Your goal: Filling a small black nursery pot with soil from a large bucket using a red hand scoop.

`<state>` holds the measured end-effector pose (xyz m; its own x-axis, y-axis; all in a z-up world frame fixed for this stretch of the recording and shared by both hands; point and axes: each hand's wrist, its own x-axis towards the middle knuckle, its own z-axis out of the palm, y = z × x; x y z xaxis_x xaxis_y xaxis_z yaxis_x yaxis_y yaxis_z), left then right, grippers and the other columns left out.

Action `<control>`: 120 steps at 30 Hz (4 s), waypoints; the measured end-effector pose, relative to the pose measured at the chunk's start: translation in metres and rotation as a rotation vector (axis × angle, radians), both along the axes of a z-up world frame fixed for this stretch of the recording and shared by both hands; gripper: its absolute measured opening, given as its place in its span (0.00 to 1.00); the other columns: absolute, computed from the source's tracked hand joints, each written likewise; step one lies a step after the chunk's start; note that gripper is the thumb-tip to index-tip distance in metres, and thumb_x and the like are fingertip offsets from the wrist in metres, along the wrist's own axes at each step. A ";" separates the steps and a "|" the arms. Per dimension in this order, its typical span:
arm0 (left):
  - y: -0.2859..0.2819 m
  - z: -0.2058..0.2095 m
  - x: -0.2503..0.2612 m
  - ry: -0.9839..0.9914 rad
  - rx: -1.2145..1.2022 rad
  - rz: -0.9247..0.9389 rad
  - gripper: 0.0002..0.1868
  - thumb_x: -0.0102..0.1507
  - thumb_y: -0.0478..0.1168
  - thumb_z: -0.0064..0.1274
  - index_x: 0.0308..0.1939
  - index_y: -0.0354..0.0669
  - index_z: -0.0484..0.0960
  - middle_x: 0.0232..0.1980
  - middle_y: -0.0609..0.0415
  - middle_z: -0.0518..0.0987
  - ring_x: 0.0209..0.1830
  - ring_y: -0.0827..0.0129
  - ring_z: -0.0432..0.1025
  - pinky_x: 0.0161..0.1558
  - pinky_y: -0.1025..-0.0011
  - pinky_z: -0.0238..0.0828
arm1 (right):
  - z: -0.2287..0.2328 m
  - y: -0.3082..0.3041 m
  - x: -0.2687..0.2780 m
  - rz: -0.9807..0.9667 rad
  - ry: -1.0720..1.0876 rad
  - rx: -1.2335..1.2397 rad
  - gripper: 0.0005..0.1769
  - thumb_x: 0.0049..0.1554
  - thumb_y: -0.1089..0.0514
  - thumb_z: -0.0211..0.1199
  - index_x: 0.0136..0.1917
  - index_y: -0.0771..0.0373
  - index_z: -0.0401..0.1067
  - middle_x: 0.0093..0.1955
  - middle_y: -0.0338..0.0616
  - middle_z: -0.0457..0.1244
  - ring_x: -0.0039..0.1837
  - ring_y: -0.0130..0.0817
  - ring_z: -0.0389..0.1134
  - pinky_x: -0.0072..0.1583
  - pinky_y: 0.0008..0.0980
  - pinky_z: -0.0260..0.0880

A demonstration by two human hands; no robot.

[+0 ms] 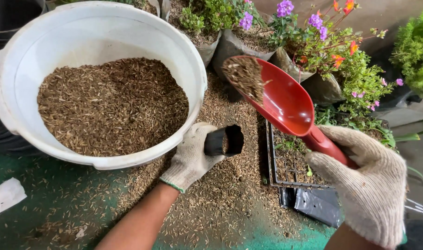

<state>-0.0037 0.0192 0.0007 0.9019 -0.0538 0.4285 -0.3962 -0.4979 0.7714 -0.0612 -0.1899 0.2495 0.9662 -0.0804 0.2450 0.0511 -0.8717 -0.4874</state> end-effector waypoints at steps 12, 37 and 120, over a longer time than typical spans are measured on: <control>0.003 0.026 0.004 0.371 0.070 -0.015 0.46 0.46 0.48 0.76 0.66 0.47 0.73 0.62 0.52 0.77 0.64 0.57 0.70 0.69 0.59 0.60 | -0.023 -0.035 -0.026 -0.358 0.353 -0.153 0.26 0.42 0.47 0.75 0.56 0.47 0.85 0.50 0.29 0.76 0.52 0.26 0.71 0.58 0.30 0.65; 0.016 0.057 0.000 0.434 -0.165 -0.190 0.30 0.47 0.37 0.66 0.54 0.51 0.80 0.33 0.64 0.81 0.34 0.70 0.74 0.36 0.71 0.77 | -0.015 0.004 0.016 -0.167 0.588 -0.644 0.25 0.44 0.35 0.74 0.57 0.20 0.79 0.51 0.09 0.74 0.50 0.18 0.76 0.54 0.27 0.73; 0.014 0.033 0.002 0.284 -0.228 -0.190 0.45 0.44 0.36 0.72 0.65 0.42 0.72 0.60 0.48 0.80 0.60 0.54 0.73 0.64 0.55 0.70 | -0.017 0.056 0.008 0.034 0.617 -0.820 0.14 0.53 0.29 0.58 0.53 0.15 0.71 0.43 0.20 0.72 0.51 0.35 0.74 0.51 0.43 0.71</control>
